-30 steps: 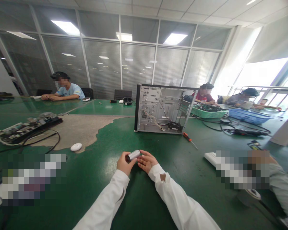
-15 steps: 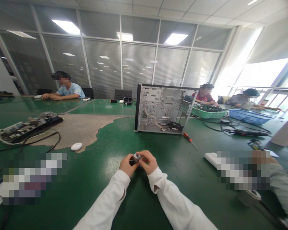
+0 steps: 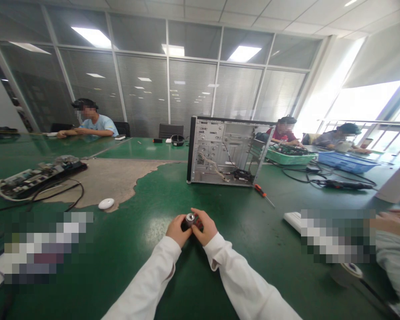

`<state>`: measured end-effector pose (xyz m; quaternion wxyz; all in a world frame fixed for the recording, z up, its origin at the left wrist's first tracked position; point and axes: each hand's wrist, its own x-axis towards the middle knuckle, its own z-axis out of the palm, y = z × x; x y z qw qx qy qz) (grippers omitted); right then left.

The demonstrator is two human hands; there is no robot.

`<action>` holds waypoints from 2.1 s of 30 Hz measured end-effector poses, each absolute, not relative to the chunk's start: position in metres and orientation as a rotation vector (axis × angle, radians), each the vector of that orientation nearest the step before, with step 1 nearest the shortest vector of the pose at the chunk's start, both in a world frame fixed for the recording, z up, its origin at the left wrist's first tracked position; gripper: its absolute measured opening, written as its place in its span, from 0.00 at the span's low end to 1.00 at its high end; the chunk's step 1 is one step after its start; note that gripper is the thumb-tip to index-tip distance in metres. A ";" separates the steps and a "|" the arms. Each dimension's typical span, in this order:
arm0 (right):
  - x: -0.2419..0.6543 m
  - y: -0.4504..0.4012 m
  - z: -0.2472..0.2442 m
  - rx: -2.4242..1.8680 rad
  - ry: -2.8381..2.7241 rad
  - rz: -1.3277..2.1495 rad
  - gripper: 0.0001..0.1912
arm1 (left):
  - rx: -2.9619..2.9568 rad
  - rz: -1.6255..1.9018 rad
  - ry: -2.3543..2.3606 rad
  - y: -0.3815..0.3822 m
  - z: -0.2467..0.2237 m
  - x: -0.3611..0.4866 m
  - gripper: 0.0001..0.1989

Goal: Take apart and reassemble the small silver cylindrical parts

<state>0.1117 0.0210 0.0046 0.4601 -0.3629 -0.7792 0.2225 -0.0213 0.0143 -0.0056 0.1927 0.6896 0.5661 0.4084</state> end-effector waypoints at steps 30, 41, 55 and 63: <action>0.109 0.029 -0.006 -1.055 -2.040 0.587 0.18 | 1.997 1.123 1.596 0.015 -0.008 -0.022 0.16; 0.111 0.028 -0.005 -1.060 -2.048 0.567 0.18 | 1.961 1.163 1.577 0.015 -0.008 -0.022 0.16; 0.107 0.030 0.000 -0.931 -1.778 0.609 0.14 | 1.987 1.121 1.575 0.015 -0.007 -0.021 0.15; 0.101 0.035 0.005 -1.017 -1.619 0.691 0.07 | 1.972 1.108 1.609 0.016 -0.009 -0.022 0.16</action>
